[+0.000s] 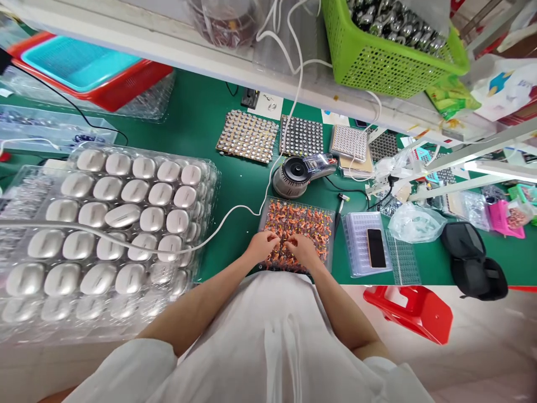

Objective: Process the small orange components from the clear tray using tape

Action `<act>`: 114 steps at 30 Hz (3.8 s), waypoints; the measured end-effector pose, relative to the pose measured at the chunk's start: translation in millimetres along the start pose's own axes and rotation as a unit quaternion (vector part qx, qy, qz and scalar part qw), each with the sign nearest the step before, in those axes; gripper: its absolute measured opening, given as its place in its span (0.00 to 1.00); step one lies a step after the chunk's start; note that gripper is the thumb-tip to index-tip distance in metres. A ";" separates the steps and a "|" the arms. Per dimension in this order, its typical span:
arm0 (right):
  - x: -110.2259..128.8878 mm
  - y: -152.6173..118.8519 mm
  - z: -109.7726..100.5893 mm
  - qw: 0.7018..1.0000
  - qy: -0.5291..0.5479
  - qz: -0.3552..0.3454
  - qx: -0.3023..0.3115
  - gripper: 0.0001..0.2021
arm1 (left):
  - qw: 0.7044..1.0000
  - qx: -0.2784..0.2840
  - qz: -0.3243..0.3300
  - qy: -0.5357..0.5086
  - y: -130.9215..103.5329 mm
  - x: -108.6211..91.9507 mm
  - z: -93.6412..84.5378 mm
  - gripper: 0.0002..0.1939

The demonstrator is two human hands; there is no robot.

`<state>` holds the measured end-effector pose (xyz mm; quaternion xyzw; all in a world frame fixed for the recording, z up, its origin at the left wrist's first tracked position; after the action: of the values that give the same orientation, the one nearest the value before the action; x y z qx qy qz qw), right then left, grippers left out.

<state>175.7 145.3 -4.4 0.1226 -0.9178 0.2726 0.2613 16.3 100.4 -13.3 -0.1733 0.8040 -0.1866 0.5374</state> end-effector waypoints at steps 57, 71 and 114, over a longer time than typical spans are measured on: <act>-34.3 -10.9 21.3 1.000 -0.027 0.005 0.001 0.14 | 0.998 0.034 0.044 0.014 32.4 5.3 50.8 0.08; -16.2 -24.3 -4.0 0.999 -0.035 -0.021 0.001 0.19 | 0.991 0.025 -0.003 -0.129 -10.8 -29.2 -2.4 0.16; 143.2 -13.7 -97.2 0.950 0.199 -0.230 -0.072 0.03 | 0.916 -0.117 -0.001 -0.384 -55.3 -86.9 -86.5 0.14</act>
<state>101.5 177.1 149.3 0.2543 -0.8110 0.1573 0.5028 -28.3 103.8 113.6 -0.2941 0.5519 -0.0112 0.7803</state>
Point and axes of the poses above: each hand's wrist, its own y-axis towards the middle knuckle, its own z-axis out of the palm, x = y × z, the point moved 4 cm from there along y, towards the middle knuckle, and after that the axes turned 2 degrees about -z, right-handed, at the moved point
